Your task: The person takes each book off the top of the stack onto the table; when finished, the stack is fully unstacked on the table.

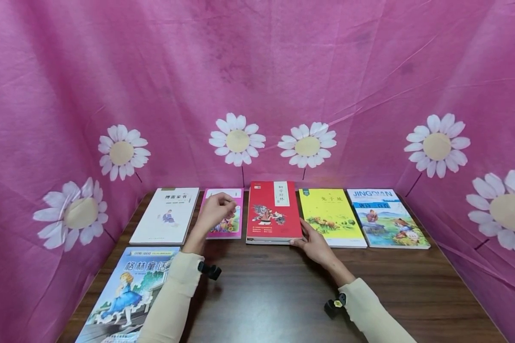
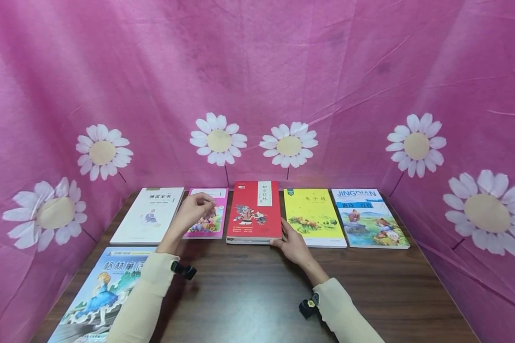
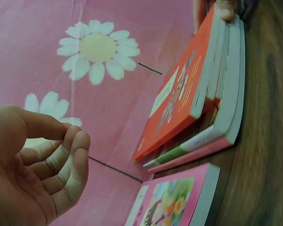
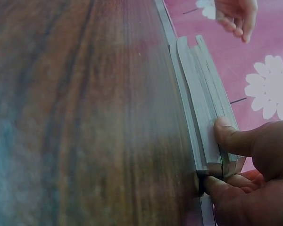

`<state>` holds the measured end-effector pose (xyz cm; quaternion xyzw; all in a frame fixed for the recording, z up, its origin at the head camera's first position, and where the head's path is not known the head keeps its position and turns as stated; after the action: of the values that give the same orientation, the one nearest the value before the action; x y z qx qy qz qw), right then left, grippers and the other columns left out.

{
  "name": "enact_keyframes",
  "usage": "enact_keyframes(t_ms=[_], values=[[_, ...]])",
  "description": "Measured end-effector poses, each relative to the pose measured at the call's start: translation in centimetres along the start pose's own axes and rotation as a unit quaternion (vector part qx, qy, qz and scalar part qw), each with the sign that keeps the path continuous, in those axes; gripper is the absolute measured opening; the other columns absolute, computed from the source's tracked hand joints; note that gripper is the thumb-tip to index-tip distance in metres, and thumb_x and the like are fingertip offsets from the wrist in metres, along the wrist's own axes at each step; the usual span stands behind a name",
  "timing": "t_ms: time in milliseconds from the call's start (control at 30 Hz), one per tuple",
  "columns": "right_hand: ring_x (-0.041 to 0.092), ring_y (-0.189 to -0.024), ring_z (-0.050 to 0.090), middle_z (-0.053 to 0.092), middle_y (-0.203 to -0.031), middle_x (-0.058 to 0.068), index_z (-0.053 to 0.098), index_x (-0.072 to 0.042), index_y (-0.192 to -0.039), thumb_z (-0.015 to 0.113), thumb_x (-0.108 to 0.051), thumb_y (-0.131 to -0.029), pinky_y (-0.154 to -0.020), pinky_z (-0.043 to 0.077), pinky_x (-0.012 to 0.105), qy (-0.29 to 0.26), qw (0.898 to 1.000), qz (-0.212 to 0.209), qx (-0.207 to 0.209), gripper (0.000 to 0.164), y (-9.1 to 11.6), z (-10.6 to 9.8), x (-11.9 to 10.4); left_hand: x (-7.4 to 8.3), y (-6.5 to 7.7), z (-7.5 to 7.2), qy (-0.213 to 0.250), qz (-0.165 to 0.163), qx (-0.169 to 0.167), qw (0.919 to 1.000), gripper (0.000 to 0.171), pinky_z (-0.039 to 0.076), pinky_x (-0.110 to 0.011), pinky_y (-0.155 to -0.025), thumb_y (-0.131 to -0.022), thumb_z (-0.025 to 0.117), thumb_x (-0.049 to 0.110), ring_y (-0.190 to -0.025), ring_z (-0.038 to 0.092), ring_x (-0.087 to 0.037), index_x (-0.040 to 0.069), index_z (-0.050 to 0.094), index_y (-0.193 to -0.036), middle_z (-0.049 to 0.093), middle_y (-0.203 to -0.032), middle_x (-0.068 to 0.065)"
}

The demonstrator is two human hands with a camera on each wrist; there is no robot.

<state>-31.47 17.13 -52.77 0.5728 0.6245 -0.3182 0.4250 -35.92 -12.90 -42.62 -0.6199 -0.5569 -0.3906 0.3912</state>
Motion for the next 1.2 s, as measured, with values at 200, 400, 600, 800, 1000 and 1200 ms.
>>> enact_keyframes(t_ms=[200, 400, 600, 800, 1000, 1200], values=[[0.038, -0.154, 0.043, 0.035, -0.170, 0.026, 0.023, 0.001, -0.168, 0.073, -0.008, -0.100, -0.119, 0.044, 0.046, 0.007, 1.000, -0.006, 0.001, 0.085, -0.1, -0.2, -0.1, -0.7, -1.5, 1.6, 0.026, -0.020, 0.000, 0.9995, 0.015, 0.066, -0.049, -0.081, -0.102, 0.065, 0.009, -0.075, 0.072, -0.021, -0.002, 0.073, -0.109, 0.075, -0.091, -0.015], [0.038, -0.154, 0.042, 0.034, -0.170, 0.026, 0.022, 0.000, -0.169, 0.073, -0.009, -0.101, -0.120, 0.044, 0.047, 0.004, 1.000, -0.002, -0.006, 0.085, -0.1, -0.2, -0.2, -1.2, -2.4, 3.0, 0.040, -0.036, -0.006, 0.9985, 0.016, 0.064, -0.054, -0.091, -0.103, 0.064, 0.009, -0.092, 0.075, -0.040, -0.002, 0.072, -0.112, 0.074, -0.096, -0.018], [0.039, -0.152, 0.046, 0.037, -0.169, 0.026, 0.022, -0.001, -0.169, 0.073, -0.011, -0.101, -0.119, 0.045, 0.049, 0.005, 1.000, 0.007, -0.007, 0.086, -0.3, -0.1, -0.1, -1.5, -3.5, 4.0, 0.032, -0.049, -0.004, 0.9983, 0.016, 0.063, -0.055, -0.091, -0.100, 0.063, 0.008, -0.099, 0.072, -0.046, -0.002, 0.071, -0.110, 0.074, -0.099, -0.024], [0.038, -0.150, 0.049, 0.037, -0.169, 0.025, 0.021, -0.002, -0.170, 0.074, -0.012, -0.101, -0.119, 0.046, 0.049, 0.001, 1.000, 0.011, -0.010, 0.087, -0.3, 0.0, 0.1, -2.6, -4.0, 5.3, 0.007, -0.091, -0.021, 0.9956, 0.020, 0.063, -0.049, -0.091, -0.103, 0.063, 0.014, -0.099, 0.072, -0.039, -0.002, 0.067, -0.114, 0.073, -0.110, -0.025], [0.039, -0.151, 0.046, 0.037, -0.169, 0.026, 0.021, 0.000, -0.169, 0.081, -0.008, -0.094, -0.120, 0.045, 0.049, -0.002, 1.000, 0.008, -0.011, 0.096, -0.3, 0.1, 0.1, -3.5, -4.0, 6.6, -0.041, -0.121, -0.047, 0.9907, 0.031, 0.059, -0.038, -0.075, -0.100, 0.073, 0.034, -0.078, 0.062, -0.023, 0.010, 0.059, -0.087, 0.058, -0.082, -0.002], [0.038, -0.150, 0.048, 0.038, -0.169, 0.026, 0.021, -0.001, -0.169, 0.078, -0.007, -0.096, -0.119, 0.046, 0.050, 0.006, 1.000, 0.008, -0.008, 0.093, -0.1, 0.2, 0.0, -4.1, -4.2, 7.5, -0.082, -0.128, -0.056, 0.9868, 0.052, 0.033, -0.029, -0.055, -0.095, 0.080, 0.029, -0.057, 0.033, -0.012, 0.017, 0.039, -0.066, 0.032, -0.059, 0.006]])
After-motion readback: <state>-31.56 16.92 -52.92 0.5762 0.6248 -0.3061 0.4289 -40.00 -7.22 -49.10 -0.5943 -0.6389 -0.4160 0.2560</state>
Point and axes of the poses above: each hand's wrist, its own y-axis away from the middle knuckle, its own z-axis out of the palm, x = y × z, the point moved 9 cm from there along -y, towards the middle knuckle
